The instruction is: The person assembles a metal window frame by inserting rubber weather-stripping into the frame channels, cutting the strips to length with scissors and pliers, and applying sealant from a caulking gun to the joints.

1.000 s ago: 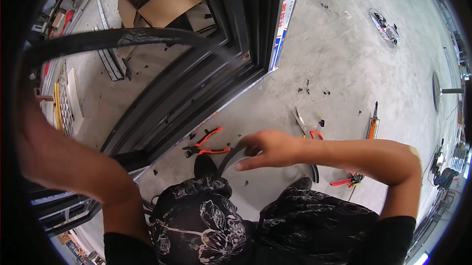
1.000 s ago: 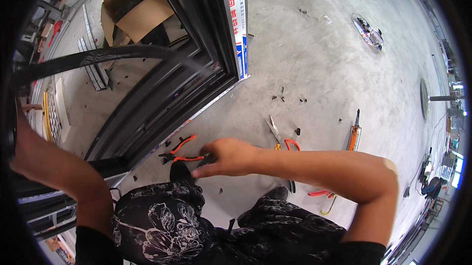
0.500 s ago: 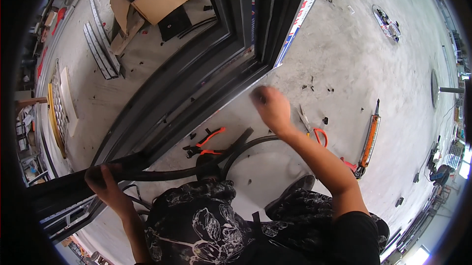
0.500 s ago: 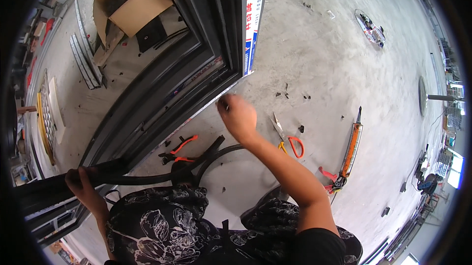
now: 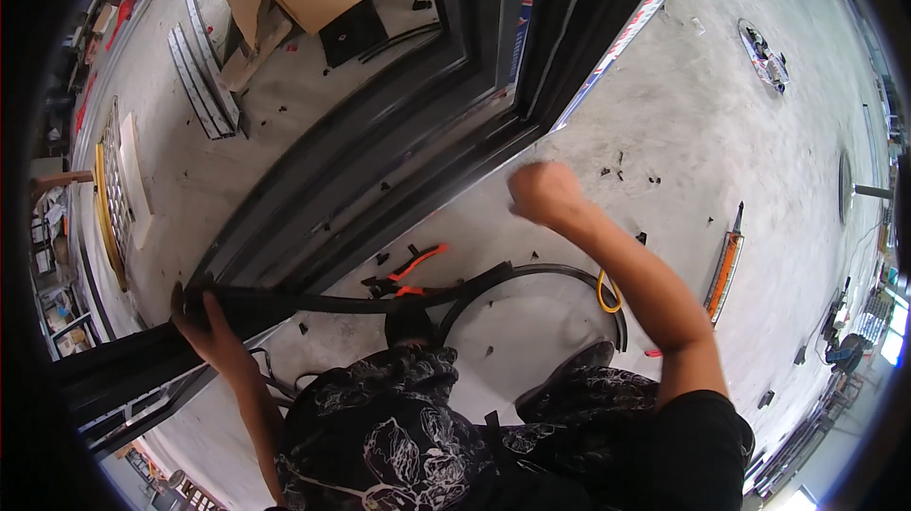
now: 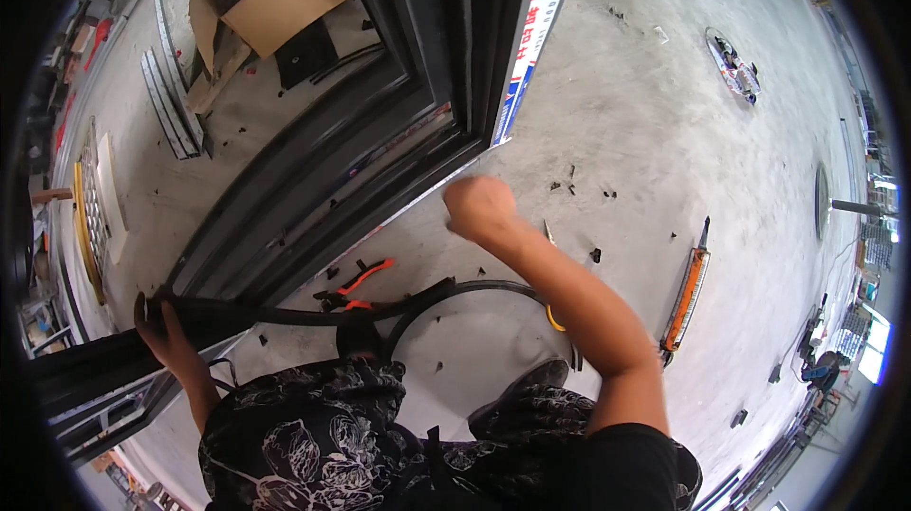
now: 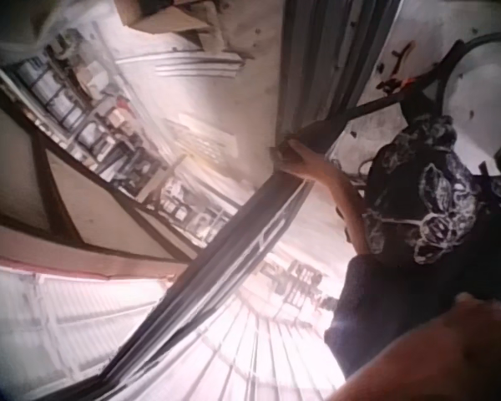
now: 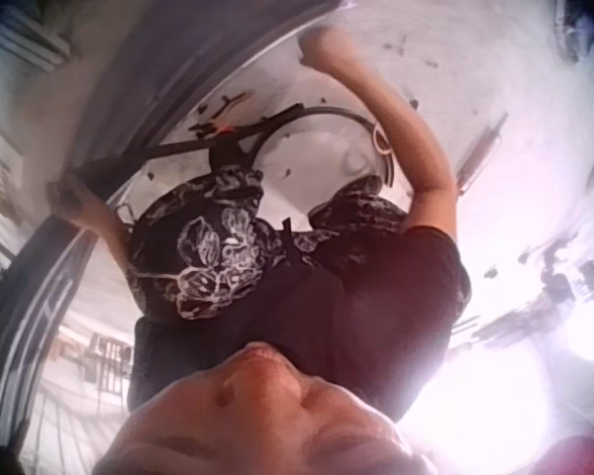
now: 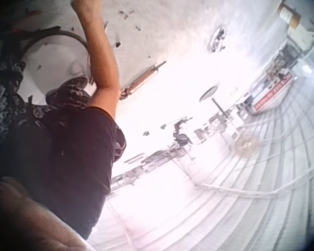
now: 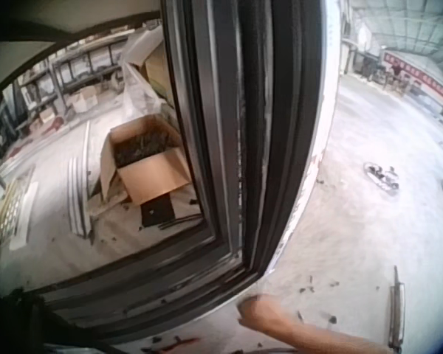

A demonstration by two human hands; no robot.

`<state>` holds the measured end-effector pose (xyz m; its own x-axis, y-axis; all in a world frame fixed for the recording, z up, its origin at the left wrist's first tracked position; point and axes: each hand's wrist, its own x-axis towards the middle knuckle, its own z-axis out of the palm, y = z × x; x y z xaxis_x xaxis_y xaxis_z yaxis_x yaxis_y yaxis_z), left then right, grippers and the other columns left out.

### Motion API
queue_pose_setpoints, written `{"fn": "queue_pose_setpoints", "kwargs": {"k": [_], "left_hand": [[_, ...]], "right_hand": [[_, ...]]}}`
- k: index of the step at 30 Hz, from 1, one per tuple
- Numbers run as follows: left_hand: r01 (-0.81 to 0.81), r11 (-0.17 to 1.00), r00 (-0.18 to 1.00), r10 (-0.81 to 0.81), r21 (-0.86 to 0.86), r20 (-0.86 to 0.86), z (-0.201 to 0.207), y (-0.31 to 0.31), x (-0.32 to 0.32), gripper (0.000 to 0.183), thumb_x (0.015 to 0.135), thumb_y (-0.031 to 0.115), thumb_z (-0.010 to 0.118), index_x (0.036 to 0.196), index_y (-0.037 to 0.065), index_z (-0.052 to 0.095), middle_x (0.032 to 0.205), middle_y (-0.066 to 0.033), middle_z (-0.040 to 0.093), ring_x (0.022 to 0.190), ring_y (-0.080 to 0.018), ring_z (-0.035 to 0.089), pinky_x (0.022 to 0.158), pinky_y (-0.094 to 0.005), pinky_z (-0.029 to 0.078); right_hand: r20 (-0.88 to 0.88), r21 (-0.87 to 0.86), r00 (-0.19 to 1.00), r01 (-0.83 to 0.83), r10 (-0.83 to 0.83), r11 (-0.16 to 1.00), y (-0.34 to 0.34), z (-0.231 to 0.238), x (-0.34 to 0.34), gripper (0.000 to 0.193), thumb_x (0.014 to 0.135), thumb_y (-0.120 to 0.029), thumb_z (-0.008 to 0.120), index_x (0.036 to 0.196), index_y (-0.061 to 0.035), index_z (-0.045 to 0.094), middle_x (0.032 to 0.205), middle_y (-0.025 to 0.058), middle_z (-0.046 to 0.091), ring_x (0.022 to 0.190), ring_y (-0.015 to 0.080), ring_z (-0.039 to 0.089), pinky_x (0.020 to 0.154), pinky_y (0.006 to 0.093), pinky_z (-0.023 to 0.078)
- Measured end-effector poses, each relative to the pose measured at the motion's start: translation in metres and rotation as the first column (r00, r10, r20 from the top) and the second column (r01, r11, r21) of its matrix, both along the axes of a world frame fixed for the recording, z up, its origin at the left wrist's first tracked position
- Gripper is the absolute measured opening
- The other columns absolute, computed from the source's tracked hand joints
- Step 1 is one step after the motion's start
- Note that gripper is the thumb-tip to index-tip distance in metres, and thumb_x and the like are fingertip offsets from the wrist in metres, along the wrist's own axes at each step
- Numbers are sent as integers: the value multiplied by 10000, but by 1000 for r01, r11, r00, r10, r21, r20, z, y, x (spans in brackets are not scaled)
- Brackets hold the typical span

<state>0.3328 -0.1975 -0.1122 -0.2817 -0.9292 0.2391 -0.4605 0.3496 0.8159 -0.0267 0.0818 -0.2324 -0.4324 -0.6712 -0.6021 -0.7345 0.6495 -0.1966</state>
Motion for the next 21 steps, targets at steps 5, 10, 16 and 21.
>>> {"fn": "queue_pose_setpoints", "kwargs": {"k": [5,10,16,21], "left_hand": [[-27,942,956,122,-334,268,-19,-15,-41,527,968,137,606,1419,-27,386,1230,-178,610,1124,-258,592,979,-347,482],[586,787,678,-607,195,414,-68,62,-82,395,901,161,678,1260,45,560,1202,-142,592,1031,-280,615,807,-380,545],[832,235,-84,-842,503,532,-123,122,-113,365,794,146,718,1126,39,607,1009,-150,610,902,-392,605,895,-485,452],[850,204,-115,-828,486,548,-143,119,-118,282,766,91,683,1033,66,595,934,-143,608,805,-378,623,730,-473,495]], "right_hand": [[508,275,860,-215,48,937,48,31,40,412,816,-476,690,726,-76,719,693,65,701,676,240,678,653,408,539],[756,249,622,17,-205,968,85,11,113,377,877,-425,610,738,-86,701,656,33,690,644,213,682,652,379,535],[755,169,526,420,-391,891,86,6,145,377,897,-414,621,868,-43,685,699,63,691,655,219,687,649,369,543],[775,334,85,786,-626,520,70,-8,138,445,910,-404,669,954,38,649,759,91,679,638,170,681,540,294,543]]}}
